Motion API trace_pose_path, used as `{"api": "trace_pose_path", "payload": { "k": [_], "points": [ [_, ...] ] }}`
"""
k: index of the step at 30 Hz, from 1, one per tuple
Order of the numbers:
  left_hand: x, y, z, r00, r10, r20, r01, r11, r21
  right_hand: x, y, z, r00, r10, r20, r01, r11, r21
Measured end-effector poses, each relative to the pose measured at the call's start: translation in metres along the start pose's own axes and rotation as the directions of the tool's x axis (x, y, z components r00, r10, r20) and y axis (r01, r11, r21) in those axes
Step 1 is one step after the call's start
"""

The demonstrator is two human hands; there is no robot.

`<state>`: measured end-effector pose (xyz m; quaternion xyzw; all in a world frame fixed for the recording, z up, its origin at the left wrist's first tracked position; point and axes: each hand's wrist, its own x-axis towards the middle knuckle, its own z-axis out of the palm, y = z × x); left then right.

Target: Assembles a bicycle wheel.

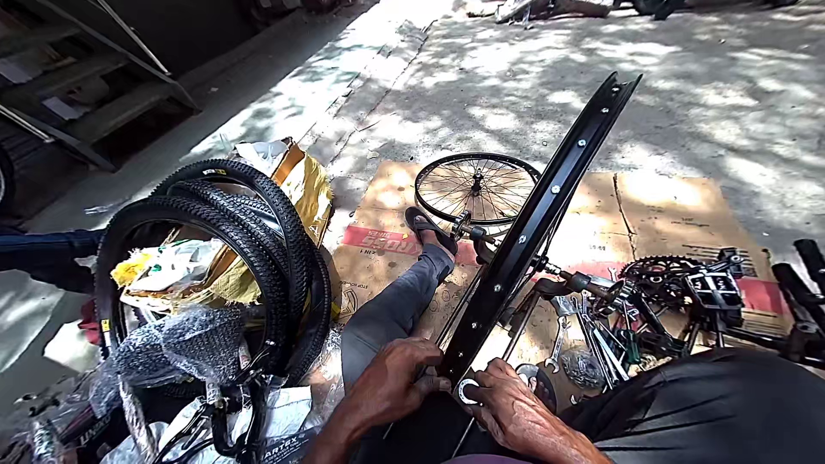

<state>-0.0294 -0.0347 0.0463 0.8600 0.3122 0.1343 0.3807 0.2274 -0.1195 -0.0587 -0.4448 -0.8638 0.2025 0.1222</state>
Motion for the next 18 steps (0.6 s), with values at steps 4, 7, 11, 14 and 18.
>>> {"api": "trace_pose_path", "payload": {
  "k": [4,7,11,14,18],
  "points": [
    [-0.001,-0.004,0.003,1.000,-0.016,0.025,0.017,0.999,-0.038,0.000,-0.001,-0.001,1.000,0.008,0.016,-0.008,1.000,-0.002],
    [0.002,0.010,-0.005,0.974,0.036,-0.222,-0.117,0.923,-0.367,0.000,-0.002,-0.002,1.000,0.012,0.011,-0.012,1.000,0.002],
    [0.007,0.029,-0.019,0.952,0.035,-0.305,-0.171,0.885,-0.433,0.000,-0.001,-0.001,1.000,0.014,0.016,-0.014,1.000,0.001],
    [0.003,0.013,-0.006,0.951,0.052,-0.305,-0.124,0.967,-0.223,0.000,-0.002,-0.002,1.000,0.013,0.008,-0.013,1.000,0.003],
    [0.000,0.003,0.006,0.957,0.035,-0.289,-0.117,0.955,-0.271,0.000,-0.004,-0.003,0.999,0.036,0.020,-0.036,0.999,0.029]
  ]
}}
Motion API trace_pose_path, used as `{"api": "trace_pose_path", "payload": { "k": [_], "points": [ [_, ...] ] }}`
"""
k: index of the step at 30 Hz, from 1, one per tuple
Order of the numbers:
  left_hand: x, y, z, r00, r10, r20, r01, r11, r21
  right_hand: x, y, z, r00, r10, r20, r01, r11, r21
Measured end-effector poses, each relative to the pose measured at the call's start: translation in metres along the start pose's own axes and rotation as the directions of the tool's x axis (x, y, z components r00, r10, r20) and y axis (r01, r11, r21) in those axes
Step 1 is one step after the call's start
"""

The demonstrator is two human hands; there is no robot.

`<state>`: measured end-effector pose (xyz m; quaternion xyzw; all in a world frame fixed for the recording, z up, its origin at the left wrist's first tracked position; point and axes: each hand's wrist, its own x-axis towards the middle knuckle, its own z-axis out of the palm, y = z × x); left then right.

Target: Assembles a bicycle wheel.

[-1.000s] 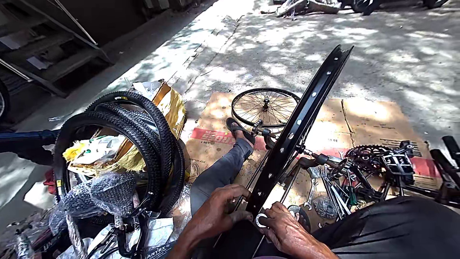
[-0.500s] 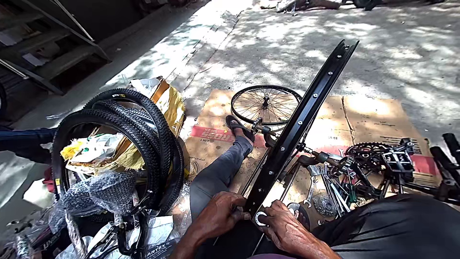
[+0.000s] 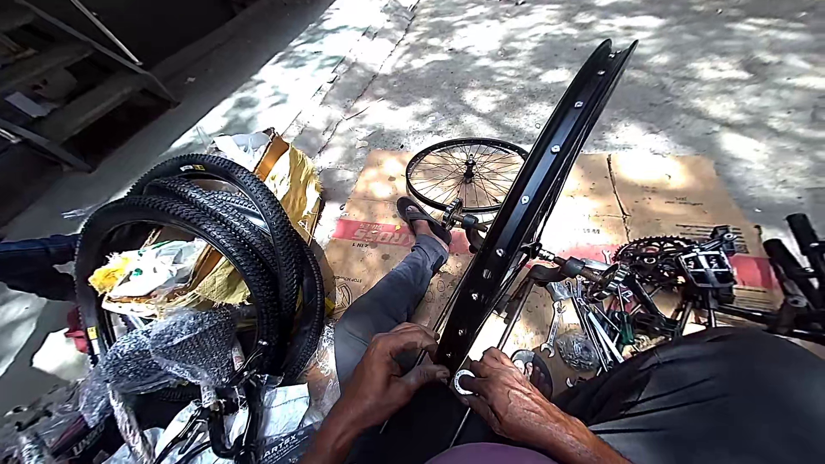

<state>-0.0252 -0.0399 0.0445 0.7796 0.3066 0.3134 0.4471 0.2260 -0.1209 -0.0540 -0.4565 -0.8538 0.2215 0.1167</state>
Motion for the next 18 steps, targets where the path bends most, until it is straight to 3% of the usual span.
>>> {"api": "trace_pose_path", "payload": {
  "k": [4,6,8,10,12,13,15,16,17,18],
  "points": [
    [0.004,0.002,-0.001,1.000,-0.019,0.010,0.019,0.998,-0.057,0.000,0.000,-0.001,1.000,-0.001,-0.013,0.002,1.000,0.023],
    [0.004,0.001,0.000,0.998,-0.051,0.023,0.054,0.975,-0.217,0.000,0.000,-0.001,1.000,-0.006,-0.017,0.006,0.999,0.031],
    [0.008,-0.001,0.007,0.994,-0.111,-0.004,0.096,0.878,-0.469,0.000,0.000,-0.001,1.000,-0.004,-0.005,0.004,0.999,0.034],
    [0.018,-0.004,0.019,0.961,-0.274,-0.044,0.175,0.721,-0.671,0.000,0.000,-0.003,1.000,-0.007,0.016,0.006,0.998,0.059],
    [0.032,-0.015,0.033,0.901,-0.433,-0.006,0.328,0.690,-0.645,-0.002,-0.002,-0.016,1.000,-0.016,0.013,0.013,0.974,0.228],
    [0.039,-0.023,0.039,0.864,-0.502,0.037,0.428,0.695,-0.577,-0.004,-0.004,-0.031,1.000,-0.011,-0.003,0.011,0.915,0.404],
    [0.047,-0.034,0.048,0.805,-0.567,0.177,0.574,0.666,-0.477,-0.010,-0.005,-0.066,0.997,0.006,-0.081,0.059,0.640,0.766],
    [0.049,-0.037,0.052,0.787,-0.574,0.227,0.606,0.648,-0.461,-0.013,-0.004,-0.082,0.988,0.048,-0.145,0.098,0.525,0.845],
    [0.052,-0.038,0.056,0.774,-0.571,0.274,0.628,0.636,-0.449,-0.015,-0.002,-0.095,0.971,0.151,-0.187,0.076,0.544,0.836],
    [0.056,-0.041,0.059,0.759,-0.564,0.325,0.650,0.632,-0.422,-0.016,0.004,-0.103,0.943,0.277,-0.187,-0.054,0.677,0.734]
  ]
}}
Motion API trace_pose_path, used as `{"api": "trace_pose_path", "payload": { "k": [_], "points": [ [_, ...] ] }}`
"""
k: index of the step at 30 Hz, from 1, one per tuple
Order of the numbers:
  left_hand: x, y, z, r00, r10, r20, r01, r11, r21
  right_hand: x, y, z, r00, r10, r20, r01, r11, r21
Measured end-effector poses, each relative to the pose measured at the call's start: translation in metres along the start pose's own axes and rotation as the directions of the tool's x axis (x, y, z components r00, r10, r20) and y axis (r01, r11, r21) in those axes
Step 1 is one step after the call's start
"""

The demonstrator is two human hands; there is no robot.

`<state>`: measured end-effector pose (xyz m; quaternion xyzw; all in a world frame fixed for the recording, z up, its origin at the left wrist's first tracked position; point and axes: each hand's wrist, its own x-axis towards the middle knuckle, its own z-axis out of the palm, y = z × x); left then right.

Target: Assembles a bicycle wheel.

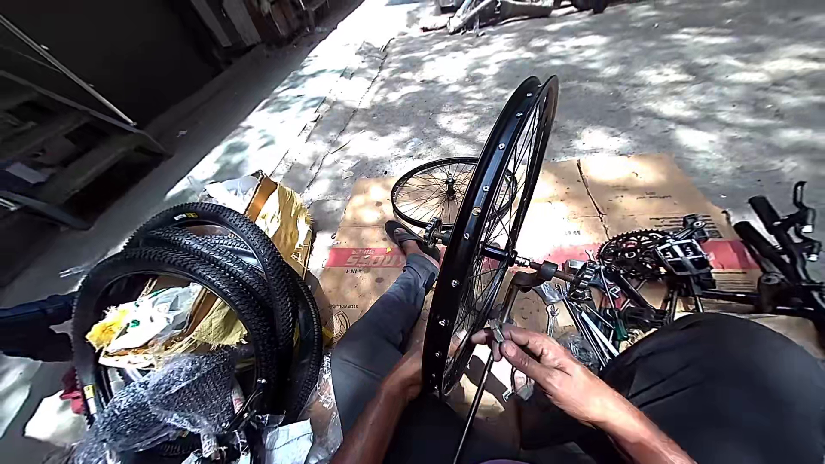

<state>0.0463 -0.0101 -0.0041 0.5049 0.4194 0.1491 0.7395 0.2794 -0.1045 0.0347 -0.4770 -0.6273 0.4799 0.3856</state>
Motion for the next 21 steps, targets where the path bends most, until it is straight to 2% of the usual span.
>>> {"api": "trace_pose_path", "payload": {
  "k": [1,2,3,4,5,6,7,8,10,11,14,16,18,21],
  "points": [
    [0.006,0.000,0.001,0.999,-0.029,0.032,0.029,1.000,0.012,0.002,0.001,-0.008,0.994,0.104,-0.028,-0.107,0.956,-0.274],
    [0.012,-0.001,0.003,0.997,-0.054,0.060,0.053,0.998,0.019,0.002,0.004,-0.013,0.978,0.205,0.039,-0.166,0.875,-0.455],
    [0.016,-0.001,0.004,0.994,-0.067,0.081,0.066,0.998,0.013,0.001,0.005,-0.015,0.952,0.264,0.154,-0.150,0.842,-0.518],
    [0.018,0.001,0.005,0.994,-0.062,0.089,0.064,0.998,-0.019,-0.001,0.006,-0.015,0.933,0.234,0.274,-0.079,0.875,-0.477],
    [0.017,0.003,0.005,0.996,-0.041,0.080,0.047,0.996,-0.079,-0.002,0.005,-0.015,0.926,0.130,0.355,-0.001,0.940,-0.341],
    [0.013,0.005,0.006,0.998,-0.025,0.050,0.031,0.989,-0.142,-0.003,0.003,-0.013,0.932,0.025,0.362,0.045,0.982,-0.186],
    [0.008,0.006,0.007,1.000,0.001,0.022,0.003,0.983,-0.185,-0.004,0.000,-0.009,0.954,-0.021,0.298,0.061,0.990,-0.127],
    [0.002,0.005,0.007,0.999,0.035,0.011,-0.032,0.979,-0.201,-0.003,-0.002,-0.005,0.983,-0.010,0.183,0.045,0.981,-0.188],
    [-0.010,0.010,0.002,0.992,0.119,0.044,-0.109,0.977,-0.185,0.002,0.006,0.004,1.000,0.005,-0.023,-0.015,0.884,-0.466],
    [-0.017,0.016,0.000,0.987,0.151,0.048,-0.140,0.973,-0.181,0.004,0.010,0.008,0.997,-0.036,-0.063,-0.004,0.836,-0.549],
    [-0.039,0.028,-0.007,0.963,0.265,0.048,-0.252,0.949,-0.189,0.003,0.012,0.014,0.980,-0.196,-0.023,0.155,0.836,-0.526],
    [-0.051,0.029,-0.013,0.917,0.394,0.063,-0.381,0.910,-0.161,0.008,0.012,0.016,0.948,-0.319,-0.016,0.265,0.813,-0.519],
    [-0.060,0.027,-0.016,0.854,0.515,0.073,-0.505,0.854,-0.123,0.017,0.008,0.016,0.916,-0.397,-0.046,0.319,0.795,-0.515],
    [-0.063,0.031,-0.010,0.718,0.694,0.062,-0.696,0.718,0.024,0.034,-0.003,0.014,0.863,-0.493,-0.110,0.380,0.776,-0.503]
  ]
}}
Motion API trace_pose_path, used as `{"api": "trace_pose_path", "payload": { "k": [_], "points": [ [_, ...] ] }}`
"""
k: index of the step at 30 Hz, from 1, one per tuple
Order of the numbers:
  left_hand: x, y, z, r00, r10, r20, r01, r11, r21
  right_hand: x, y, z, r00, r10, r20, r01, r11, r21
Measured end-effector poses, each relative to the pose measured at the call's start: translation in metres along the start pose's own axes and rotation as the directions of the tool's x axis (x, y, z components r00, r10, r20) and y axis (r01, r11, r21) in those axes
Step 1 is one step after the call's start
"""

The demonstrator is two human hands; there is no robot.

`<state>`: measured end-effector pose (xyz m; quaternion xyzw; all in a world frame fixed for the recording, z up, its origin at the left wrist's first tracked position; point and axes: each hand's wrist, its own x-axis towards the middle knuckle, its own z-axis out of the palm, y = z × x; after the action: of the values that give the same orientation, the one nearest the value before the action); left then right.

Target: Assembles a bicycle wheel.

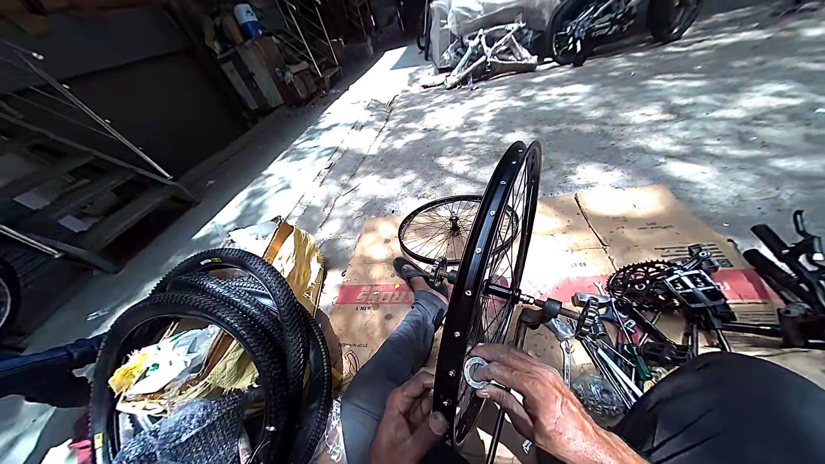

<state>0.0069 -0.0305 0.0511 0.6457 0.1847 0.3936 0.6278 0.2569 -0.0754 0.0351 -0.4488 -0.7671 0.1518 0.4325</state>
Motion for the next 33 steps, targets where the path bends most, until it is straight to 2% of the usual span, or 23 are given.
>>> {"api": "trace_pose_path", "payload": {
  "k": [5,7,9,12,15,17,18,19,21,23,26,28,30,33],
  "points": [
    [0.039,0.013,0.017,0.951,0.282,-0.130,-0.234,0.926,0.295,0.038,-0.005,0.002,0.978,-0.023,-0.209,0.002,0.995,-0.101],
    [0.063,0.016,0.023,0.928,0.347,-0.137,-0.288,0.899,0.329,0.054,-0.009,0.000,0.959,-0.055,-0.279,0.010,0.987,-0.161],
    [0.084,0.022,0.028,0.940,0.330,-0.088,-0.304,0.926,0.226,0.065,-0.014,-0.005,0.922,-0.044,-0.384,0.015,0.997,-0.077],
    [0.104,0.032,0.035,0.981,0.194,0.011,-0.189,0.968,-0.167,0.086,-0.017,-0.015,0.845,0.098,-0.525,0.031,0.973,0.230],
    [0.115,0.023,0.037,0.995,0.085,-0.047,-0.097,0.878,-0.468,0.102,-0.003,-0.034,0.873,-0.003,-0.489,0.101,0.980,0.174],
    [0.120,0.020,0.040,0.993,0.065,-0.097,-0.105,0.861,-0.498,0.111,-0.004,-0.048,0.903,-0.043,-0.427,0.104,0.987,0.120],
    [0.120,0.018,0.042,0.989,0.056,-0.140,-0.117,0.872,-0.475,0.114,-0.008,-0.049,0.895,-0.025,-0.445,0.081,0.991,0.106],
    [0.120,0.017,0.043,0.983,0.044,-0.176,-0.122,0.881,-0.456,0.117,-0.013,-0.044,0.864,0.008,-0.503,0.037,0.996,0.079],
    [0.119,0.018,0.044,0.975,0.021,-0.223,-0.120,0.888,-0.444,0.123,-0.021,-0.026,0.759,0.020,-0.651,-0.041,0.999,-0.018],
    [0.120,0.016,0.043,0.975,0.027,-0.221,-0.131,0.871,-0.473,0.123,-0.021,-0.015,0.704,-0.016,-0.711,-0.038,0.998,-0.060],
    [0.122,0.012,0.043,0.981,0.132,-0.138,-0.181,0.881,-0.438,0.111,-0.021,-0.024,0.792,-0.024,-0.610,0.052,0.998,0.028],
    [0.123,0.013,0.042,0.987,0.121,-0.105,-0.154,0.897,-0.414,0.096,-0.026,-0.032,0.857,0.002,-0.515,0.054,0.994,0.095],
    [0.131,0.022,0.033,1.000,0.018,0.009,-0.013,0.910,-0.414,0.086,-0.032,-0.036,0.887,0.069,-0.456,0.002,0.988,0.153],
    [0.148,0.047,0.025,0.963,-0.196,0.185,0.257,0.878,-0.404,0.088,-0.030,-0.045,0.907,0.115,-0.406,-0.051,0.985,0.165]
  ]
}}
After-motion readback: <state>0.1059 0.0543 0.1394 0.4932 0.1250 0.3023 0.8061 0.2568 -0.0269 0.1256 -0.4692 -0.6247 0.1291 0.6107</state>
